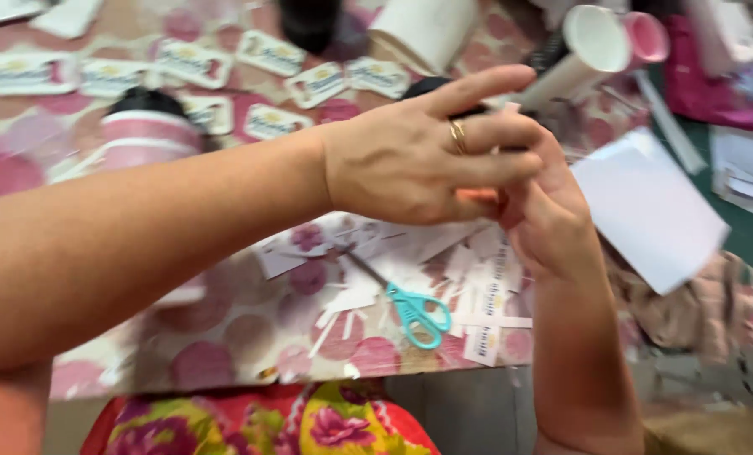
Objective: The person cuts small pieces of paper and stickers using scissors and applies them to a pink thermos and white plastic bottle openers. They handle the items one at a time, smoothing the stickers onto the surfaces.
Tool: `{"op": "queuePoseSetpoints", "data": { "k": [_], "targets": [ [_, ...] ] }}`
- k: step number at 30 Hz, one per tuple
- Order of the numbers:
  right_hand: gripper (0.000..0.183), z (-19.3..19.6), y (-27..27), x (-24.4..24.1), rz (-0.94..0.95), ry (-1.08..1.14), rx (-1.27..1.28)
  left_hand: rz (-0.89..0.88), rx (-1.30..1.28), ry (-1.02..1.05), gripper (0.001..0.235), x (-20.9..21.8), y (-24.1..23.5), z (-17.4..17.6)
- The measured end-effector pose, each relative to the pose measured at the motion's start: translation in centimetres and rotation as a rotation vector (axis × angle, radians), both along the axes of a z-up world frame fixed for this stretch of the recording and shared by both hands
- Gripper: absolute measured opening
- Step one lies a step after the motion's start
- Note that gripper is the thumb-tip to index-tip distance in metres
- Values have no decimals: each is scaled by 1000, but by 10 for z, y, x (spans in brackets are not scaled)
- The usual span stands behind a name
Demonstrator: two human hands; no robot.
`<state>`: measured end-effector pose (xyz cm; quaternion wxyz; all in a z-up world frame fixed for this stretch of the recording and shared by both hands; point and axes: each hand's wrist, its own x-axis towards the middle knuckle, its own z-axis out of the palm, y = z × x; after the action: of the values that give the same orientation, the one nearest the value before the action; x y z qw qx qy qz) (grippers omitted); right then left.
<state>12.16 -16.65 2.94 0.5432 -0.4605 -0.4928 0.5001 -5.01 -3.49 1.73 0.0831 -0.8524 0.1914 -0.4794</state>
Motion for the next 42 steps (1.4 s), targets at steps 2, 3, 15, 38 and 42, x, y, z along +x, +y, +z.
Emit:
{"op": "queuePoseSetpoints", "data": {
  "k": [2,3,15,38,42],
  "targets": [
    [49,-14,-6,-13,24,144,-27,38,15,27,20,-30,-5,3],
    [65,-21,-9,-19,17,270,-51,45,37,37,20,-45,-8,5],
    [66,-40,-21,-116,-96,-156,-42,796,-693,586,41,-276,-84,-47],
    [67,-81,42,-245,227,71,-398,663,-1012,229,53,-355,-106,-100],
    [68,-91,42,-253,197,82,-448,601,-1034,243,45,-357,-105,-96]
  ]
}}
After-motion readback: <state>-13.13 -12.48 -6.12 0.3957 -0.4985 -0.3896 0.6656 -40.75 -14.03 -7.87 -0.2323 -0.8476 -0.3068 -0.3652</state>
